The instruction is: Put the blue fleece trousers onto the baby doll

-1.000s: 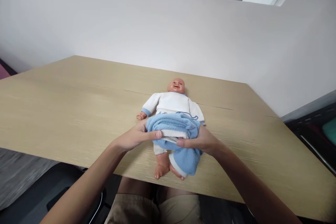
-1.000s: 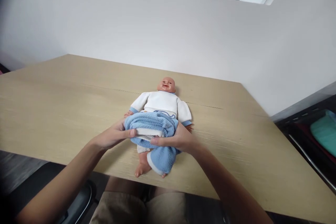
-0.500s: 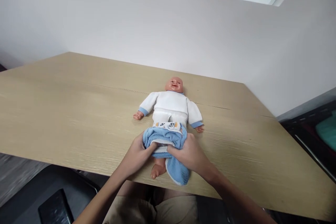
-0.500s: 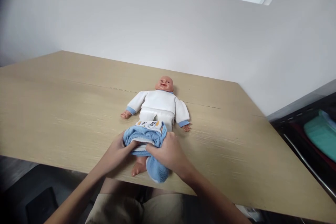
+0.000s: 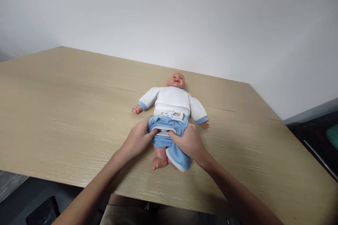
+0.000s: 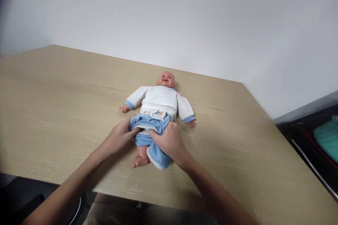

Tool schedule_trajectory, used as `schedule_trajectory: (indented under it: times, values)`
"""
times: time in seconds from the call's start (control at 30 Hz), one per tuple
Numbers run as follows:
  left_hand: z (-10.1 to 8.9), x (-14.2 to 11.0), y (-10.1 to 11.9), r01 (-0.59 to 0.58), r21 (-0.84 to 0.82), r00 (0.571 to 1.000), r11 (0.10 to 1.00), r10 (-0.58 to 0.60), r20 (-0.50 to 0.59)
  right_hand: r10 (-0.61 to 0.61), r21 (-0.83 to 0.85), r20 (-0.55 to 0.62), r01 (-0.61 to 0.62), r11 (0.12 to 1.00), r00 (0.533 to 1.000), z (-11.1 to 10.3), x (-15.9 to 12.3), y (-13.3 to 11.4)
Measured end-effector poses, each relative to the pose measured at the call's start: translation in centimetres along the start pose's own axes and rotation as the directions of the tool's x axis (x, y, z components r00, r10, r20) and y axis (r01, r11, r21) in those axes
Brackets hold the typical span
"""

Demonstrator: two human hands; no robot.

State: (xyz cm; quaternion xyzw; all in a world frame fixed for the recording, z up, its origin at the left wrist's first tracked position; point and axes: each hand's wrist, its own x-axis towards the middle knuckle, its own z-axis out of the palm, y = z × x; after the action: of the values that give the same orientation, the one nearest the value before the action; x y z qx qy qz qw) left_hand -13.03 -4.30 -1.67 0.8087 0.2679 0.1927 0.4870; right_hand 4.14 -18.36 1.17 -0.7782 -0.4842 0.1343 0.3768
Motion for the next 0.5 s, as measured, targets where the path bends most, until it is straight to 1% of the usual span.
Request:
schedule_trajectory:
  times: [0.03, 0.1, 0.17, 0.27, 0.33, 0.37, 0.43, 0.5]
  values:
    - [-0.4, 0.0, 0.4, 0.0, 0.046, 1.0, 0.999, 0.0, -0.002, 0.007, 0.024, 0.011, -0.008, 1.0, 1.0, -0.4, 0.3, -0.2]
    - [-1.3, -0.5, 1.5, -0.007, 0.082, 1.0, 0.997, 0.006, 0.01, 0.011, 0.059, 0.043, -0.014, 0.998, 0.999, -1.4, 0.4, -1.2]
    - [-1.9, -1.9, 2.7, 0.003, 0.053, 0.999, 0.999, -0.006, 0.04, -0.006, 0.063, 0.089, 0.001, 0.998, 0.996, -2.6, -0.3, -2.6]
    - [-2.2, -4.8, 3.9, 0.081, -0.055, 0.992, 0.995, -0.076, 0.104, -0.061, 0.054, 0.193, 0.052, 0.997, 0.979, -3.9, -2.2, -4.4]
    - [-1.8, -6.6, 3.9, 0.144, -0.097, 0.98, 0.985, -0.128, 0.154, -0.054, 0.024, 0.254, 0.049, 0.999, 0.966, -3.9, -3.4, -4.9]
    - [-1.4, -7.4, 3.6, 0.166, -0.091, 0.974, 0.982, -0.149, 0.171, -0.036, -0.008, 0.274, 0.04, 0.999, 0.961, -3.7, -3.9, -4.8]
    - [-0.3, -8.4, 2.6, 0.193, -0.008, 0.968, 0.981, -0.189, 0.167, -0.012, -0.087, 0.294, 0.039, 0.995, 0.956, -3.0, -4.5, -4.4]
    - [0.8, -9.0, 1.5, 0.191, 0.101, 0.969, 0.976, -0.204, 0.138, -0.022, -0.145, 0.311, 0.07, 0.987, 0.95, -2.3, -4.8, -3.9]
